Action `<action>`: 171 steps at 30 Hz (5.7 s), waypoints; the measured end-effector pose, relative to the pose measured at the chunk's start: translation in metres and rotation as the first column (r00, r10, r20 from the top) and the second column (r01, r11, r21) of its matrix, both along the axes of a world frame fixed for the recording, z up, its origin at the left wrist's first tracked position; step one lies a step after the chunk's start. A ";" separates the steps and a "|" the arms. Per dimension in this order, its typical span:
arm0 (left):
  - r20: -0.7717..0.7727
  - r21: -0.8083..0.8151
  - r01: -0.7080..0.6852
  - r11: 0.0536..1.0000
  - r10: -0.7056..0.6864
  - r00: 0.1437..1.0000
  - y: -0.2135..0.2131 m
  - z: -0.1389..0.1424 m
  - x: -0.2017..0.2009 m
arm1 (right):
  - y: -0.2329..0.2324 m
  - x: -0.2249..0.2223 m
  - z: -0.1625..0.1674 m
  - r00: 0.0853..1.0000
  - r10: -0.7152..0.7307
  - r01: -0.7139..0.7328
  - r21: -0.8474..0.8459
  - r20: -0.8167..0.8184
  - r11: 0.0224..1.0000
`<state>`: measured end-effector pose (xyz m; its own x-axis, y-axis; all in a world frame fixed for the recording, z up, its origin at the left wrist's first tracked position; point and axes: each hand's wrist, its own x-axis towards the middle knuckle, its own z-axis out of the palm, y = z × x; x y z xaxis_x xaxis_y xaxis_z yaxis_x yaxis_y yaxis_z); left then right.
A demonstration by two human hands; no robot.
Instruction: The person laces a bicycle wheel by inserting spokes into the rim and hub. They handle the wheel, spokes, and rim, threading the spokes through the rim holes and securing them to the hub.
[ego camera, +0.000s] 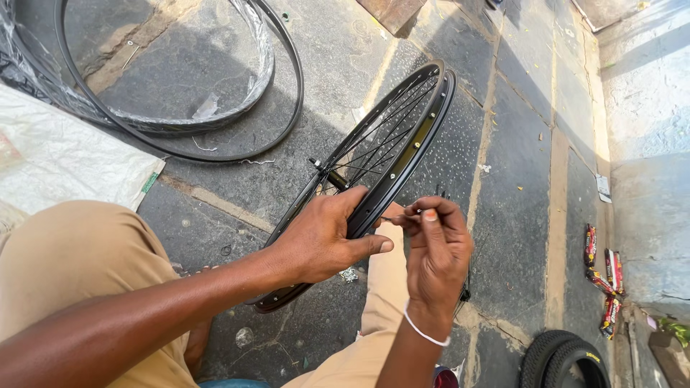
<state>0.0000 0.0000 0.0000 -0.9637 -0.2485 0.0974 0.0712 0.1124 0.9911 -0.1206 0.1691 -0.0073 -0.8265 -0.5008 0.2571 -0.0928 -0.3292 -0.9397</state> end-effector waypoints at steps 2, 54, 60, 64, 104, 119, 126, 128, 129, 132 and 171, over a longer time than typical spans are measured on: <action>0.044 -0.018 0.006 1.000 -0.005 0.999 -0.002 -0.001 0.009 | -0.003 0.027 0.031 0.973 -0.003 0.049 0.194 -0.229 0.980; -0.310 -0.082 -0.299 0.951 0.261 0.914 -0.008 -0.006 0.002 | -0.050 0.026 -0.056 0.837 0.491 -0.354 -0.445 0.241 0.822; -0.338 -0.118 -0.311 0.943 0.257 0.906 -0.007 -0.011 0.003 | -0.046 0.029 -0.052 0.852 0.474 -0.369 -0.388 0.221 0.844; -0.247 -0.086 -0.250 0.965 0.222 0.943 -0.012 -0.003 0.001 | -0.055 0.032 -0.043 0.827 0.485 -0.345 -0.424 0.285 0.837; -0.282 -0.020 -0.214 0.977 0.200 0.938 -0.041 -0.081 0.018 | 0.089 0.096 -0.370 0.997 -0.006 0.077 0.955 -0.079 0.287; -0.322 -0.146 -0.307 0.940 0.248 0.914 -0.047 -0.045 0.009 | 0.061 0.109 -0.367 0.899 -0.389 -0.007 0.897 0.199 0.442; -0.360 -0.171 -0.310 0.935 0.234 0.903 -0.053 -0.038 -0.002 | -0.013 0.068 -0.200 0.840 -0.164 0.026 0.264 0.517 0.964; -0.347 -0.201 -0.309 0.930 0.227 0.910 -0.051 -0.035 -0.005 | -0.035 0.063 -0.142 0.993 -0.054 0.035 0.183 0.101 0.983; -0.344 -0.189 -0.300 0.935 0.224 0.912 -0.049 -0.032 -0.006 | -0.048 0.062 -0.116 0.993 -0.041 0.055 0.126 -0.113 0.990; -0.331 -0.191 -0.302 0.934 0.228 0.915 -0.047 -0.023 -0.010 | -0.074 0.060 -0.059 0.884 -0.205 0.265 0.088 -0.421 0.960; -0.294 -0.055 -0.273 0.961 0.245 0.924 -0.060 -0.031 -0.012 | -0.103 0.027 -0.063 0.951 0.301 -0.272 -0.262 0.075 0.926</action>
<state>-0.0120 -0.0597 -0.0307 -0.7964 -0.4623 0.3900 0.3015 0.2555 0.9186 -0.0935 0.0657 -0.0706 -0.6875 -0.6533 0.3171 0.1403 -0.5479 -0.8247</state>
